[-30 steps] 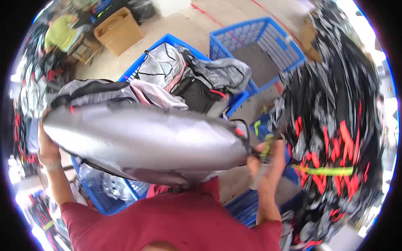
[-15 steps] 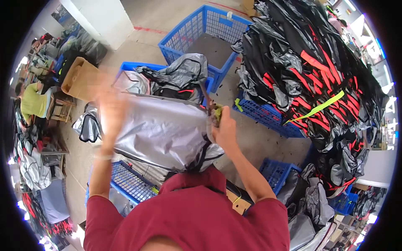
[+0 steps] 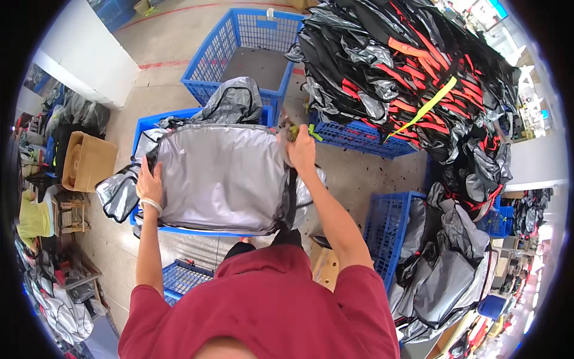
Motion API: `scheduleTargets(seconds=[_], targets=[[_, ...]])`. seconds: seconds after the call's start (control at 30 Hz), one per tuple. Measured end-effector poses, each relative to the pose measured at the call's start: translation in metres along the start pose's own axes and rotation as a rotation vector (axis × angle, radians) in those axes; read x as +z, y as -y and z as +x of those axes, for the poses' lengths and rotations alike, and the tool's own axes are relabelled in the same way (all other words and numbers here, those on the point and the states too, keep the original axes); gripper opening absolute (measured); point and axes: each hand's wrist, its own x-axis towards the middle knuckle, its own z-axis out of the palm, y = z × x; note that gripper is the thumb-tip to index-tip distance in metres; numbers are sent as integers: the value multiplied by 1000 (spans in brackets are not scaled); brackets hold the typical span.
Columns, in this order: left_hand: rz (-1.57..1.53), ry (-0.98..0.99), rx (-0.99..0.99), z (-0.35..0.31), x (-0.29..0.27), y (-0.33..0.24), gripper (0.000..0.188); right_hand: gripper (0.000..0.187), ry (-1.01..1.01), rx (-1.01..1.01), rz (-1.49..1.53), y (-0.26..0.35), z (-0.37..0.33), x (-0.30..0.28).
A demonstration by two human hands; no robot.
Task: The person trims bags by taking them from a blue plastic crate, cutting excess threads along the seams using snips, and placing the trimmed bags onto a pile.
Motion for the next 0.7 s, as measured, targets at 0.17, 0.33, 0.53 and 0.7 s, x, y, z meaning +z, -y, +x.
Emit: scheduleTargets(seconds=[0.17,0.33,0.53,0.7], targets=[[-112,-104,80,-19,3,20,51,46,-272,188,82,29,-27,-28],[-220,-80,58,-52,-28,25,48,49,-108,153,-25,15,-119,-106],[-282,-183,146,-82,-32,38,49,53,167,161,-380,-3,-145,-111],[-294,-168,109,-98,-39,38,49,44,307,52,-429,17,-106,-116]])
